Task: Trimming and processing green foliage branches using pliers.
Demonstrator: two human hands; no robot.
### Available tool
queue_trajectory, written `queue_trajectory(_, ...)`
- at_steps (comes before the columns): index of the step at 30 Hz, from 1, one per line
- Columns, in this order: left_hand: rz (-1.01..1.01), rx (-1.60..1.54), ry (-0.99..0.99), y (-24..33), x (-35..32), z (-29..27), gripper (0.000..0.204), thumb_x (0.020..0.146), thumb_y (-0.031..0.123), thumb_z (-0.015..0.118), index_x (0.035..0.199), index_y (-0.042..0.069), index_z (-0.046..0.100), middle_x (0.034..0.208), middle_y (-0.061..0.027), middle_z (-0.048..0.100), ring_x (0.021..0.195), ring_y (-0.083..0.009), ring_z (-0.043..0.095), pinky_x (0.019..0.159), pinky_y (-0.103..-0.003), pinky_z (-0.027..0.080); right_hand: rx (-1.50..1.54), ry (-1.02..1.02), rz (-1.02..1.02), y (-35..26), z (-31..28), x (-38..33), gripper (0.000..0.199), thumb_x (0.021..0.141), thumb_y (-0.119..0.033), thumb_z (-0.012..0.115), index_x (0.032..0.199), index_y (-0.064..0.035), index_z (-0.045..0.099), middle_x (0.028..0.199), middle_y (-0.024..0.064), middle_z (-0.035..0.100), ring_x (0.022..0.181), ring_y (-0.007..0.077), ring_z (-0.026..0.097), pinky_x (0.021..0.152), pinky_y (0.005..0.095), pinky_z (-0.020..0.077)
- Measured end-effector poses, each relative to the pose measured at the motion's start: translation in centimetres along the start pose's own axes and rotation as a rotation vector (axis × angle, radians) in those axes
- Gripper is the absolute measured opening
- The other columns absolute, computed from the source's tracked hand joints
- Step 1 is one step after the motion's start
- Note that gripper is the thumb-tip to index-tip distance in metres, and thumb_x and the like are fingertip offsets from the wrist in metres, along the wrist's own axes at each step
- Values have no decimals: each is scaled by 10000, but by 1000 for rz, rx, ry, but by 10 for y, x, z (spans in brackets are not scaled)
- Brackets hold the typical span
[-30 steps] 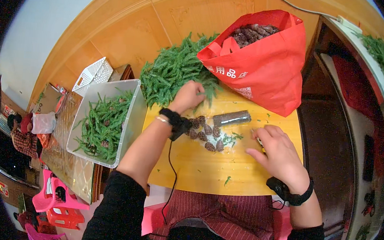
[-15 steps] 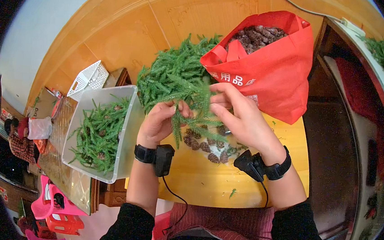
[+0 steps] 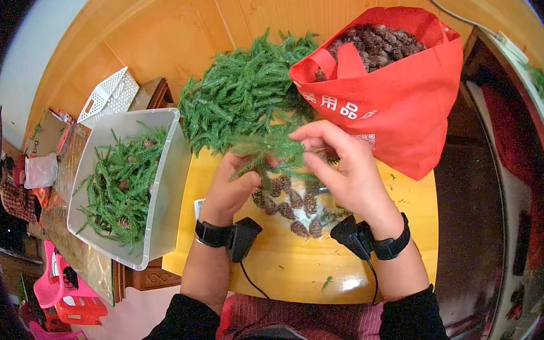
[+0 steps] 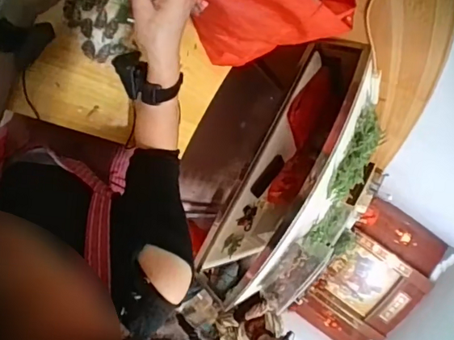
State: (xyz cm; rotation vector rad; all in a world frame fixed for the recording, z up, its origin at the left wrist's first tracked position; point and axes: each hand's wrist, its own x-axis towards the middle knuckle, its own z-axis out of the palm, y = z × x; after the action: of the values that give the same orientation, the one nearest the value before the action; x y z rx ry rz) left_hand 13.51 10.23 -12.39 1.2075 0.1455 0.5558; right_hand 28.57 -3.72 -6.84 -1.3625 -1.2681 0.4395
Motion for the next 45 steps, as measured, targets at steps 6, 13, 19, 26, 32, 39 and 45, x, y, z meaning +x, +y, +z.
queue_trajectory(6,80,77,1,15,-2,8,332,730,16,639,1039,25,519,928,-11,566,903,-99,532,754,-241,457,-222,23,-197,-4,3,1,198,729,51,546,915,3,593,866,88,603,800,167,589,696,270,452)
queue_trajectory(13,79,63,126,5,1,7,233,794,18,593,1017,24,526,920,-22,585,852,-113,572,734,-239,466,-263,-18,-195,-1,6,3,234,719,33,561,949,7,599,884,109,600,811,223,590,736,303,452)
queue_trajectory(19,49,-91,212,-1,5,15,184,837,37,551,1013,-3,511,959,-89,608,879,-170,607,735,-259,485,-526,43,-317,-9,18,1,831,503,-277,805,1206,-26,441,1140,146,486,1052,299,493,875,387,405)
queue_trajectory(26,16,-251,132,-6,3,21,208,855,43,528,1046,-23,480,1020,-135,582,908,-233,603,751,-330,516,-713,82,-309,6,24,0,791,468,-112,780,1189,-85,457,1126,104,484,991,300,495,818,382,412)
queue_trajectory(32,24,-408,147,-13,3,18,198,855,19,523,1047,-26,507,999,-150,589,901,-250,604,721,-359,526,-745,52,-351,1,25,1,761,445,-86,786,1141,-64,479,1129,120,493,1004,314,495,838,395,414)
queue_trajectory(39,-13,-405,82,-12,6,15,193,856,22,523,1042,-28,522,977,-147,597,874,-247,607,721,-343,526,-763,43,-328,4,24,0,831,448,-79,780,1211,-72,450,1114,116,502,982,301,506,826,387,411)
queue_trajectory(45,-3,-292,103,-12,2,17,253,821,-29,550,1066,-15,490,978,-159,594,913,-258,602,768,-351,513,-724,49,-269,4,22,1,784,494,-63,737,1221,-61,442,1056,132,530,944,301,525,805,369,416)
